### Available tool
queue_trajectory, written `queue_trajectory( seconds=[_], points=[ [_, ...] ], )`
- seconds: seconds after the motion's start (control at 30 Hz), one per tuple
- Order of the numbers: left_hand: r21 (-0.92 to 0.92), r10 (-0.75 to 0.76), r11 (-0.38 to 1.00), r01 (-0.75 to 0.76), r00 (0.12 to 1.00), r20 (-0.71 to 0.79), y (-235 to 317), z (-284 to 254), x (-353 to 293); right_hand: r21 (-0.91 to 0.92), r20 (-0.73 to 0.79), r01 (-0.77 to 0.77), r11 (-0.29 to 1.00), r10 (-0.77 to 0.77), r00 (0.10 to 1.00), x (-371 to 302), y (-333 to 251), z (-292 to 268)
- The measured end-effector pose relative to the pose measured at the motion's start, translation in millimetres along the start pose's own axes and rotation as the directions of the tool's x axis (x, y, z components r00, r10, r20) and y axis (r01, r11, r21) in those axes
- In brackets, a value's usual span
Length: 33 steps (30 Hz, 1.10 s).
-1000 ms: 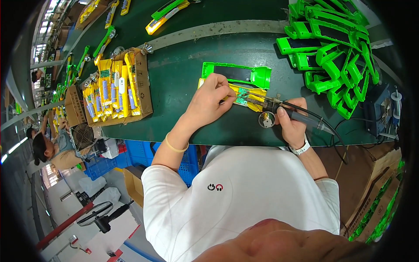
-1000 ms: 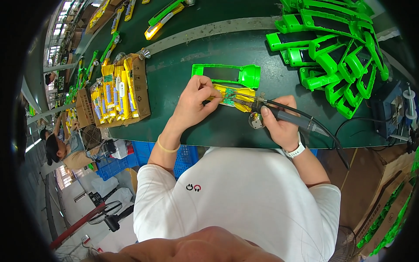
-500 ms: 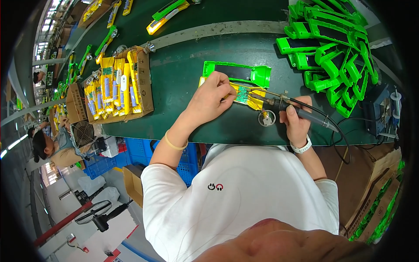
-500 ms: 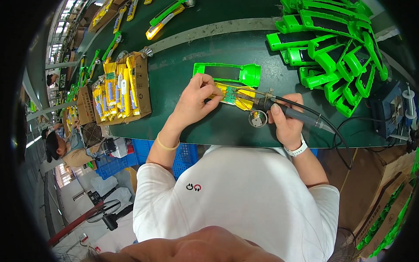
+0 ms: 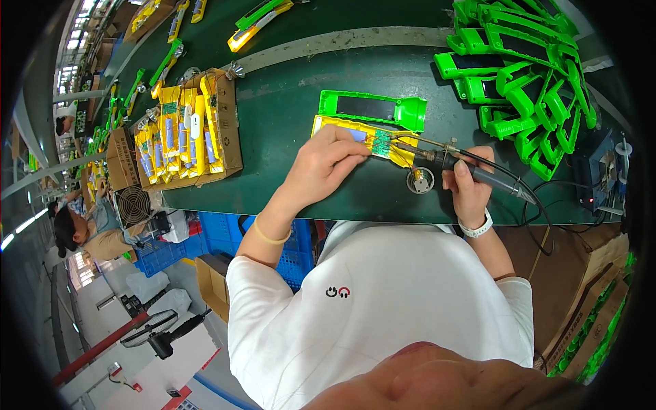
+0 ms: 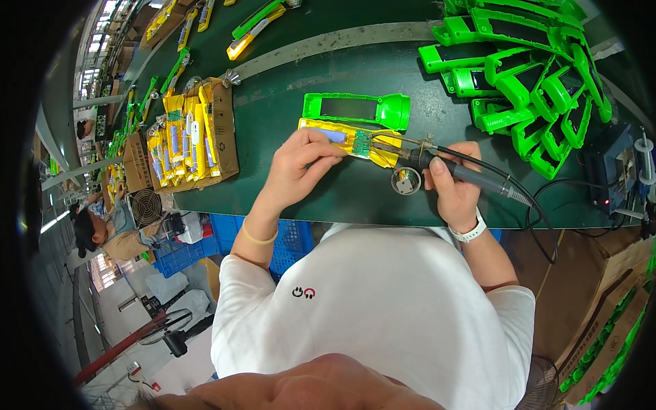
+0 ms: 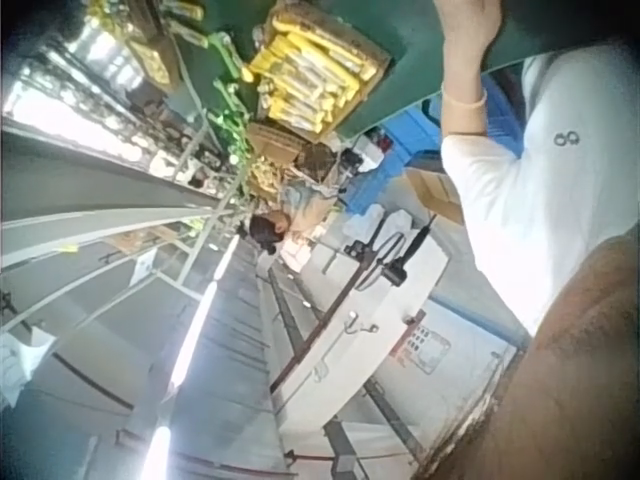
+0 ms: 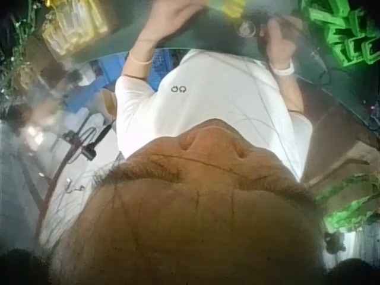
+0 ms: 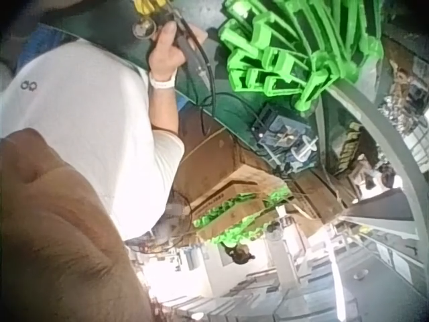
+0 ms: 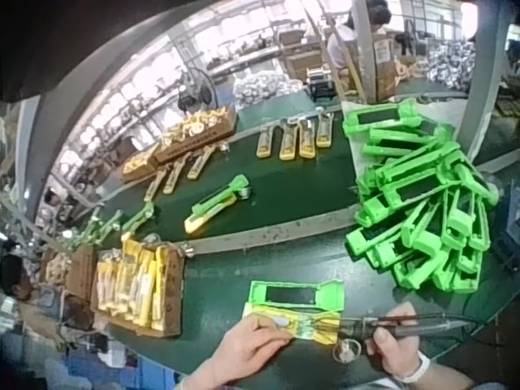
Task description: Assembling and soldering electronic components into plastic flashlight housings on a production line.
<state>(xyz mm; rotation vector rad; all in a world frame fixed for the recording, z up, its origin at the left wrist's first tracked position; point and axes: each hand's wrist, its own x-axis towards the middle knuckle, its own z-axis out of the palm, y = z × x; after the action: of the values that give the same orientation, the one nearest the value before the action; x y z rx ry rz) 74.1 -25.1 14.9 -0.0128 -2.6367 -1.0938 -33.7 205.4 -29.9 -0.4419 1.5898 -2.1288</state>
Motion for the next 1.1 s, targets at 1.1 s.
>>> queue_trajectory(
  seconds=[1.1],
  points=[
    [0.394, 0.362, 0.814, -0.427, 0.903, 0.231, -7.9, 3.5, 14.8, 0.109, -0.159, 0.149, 0.983, -0.130, 0.979, 0.5, 6.8, -3.9]
  ],
)
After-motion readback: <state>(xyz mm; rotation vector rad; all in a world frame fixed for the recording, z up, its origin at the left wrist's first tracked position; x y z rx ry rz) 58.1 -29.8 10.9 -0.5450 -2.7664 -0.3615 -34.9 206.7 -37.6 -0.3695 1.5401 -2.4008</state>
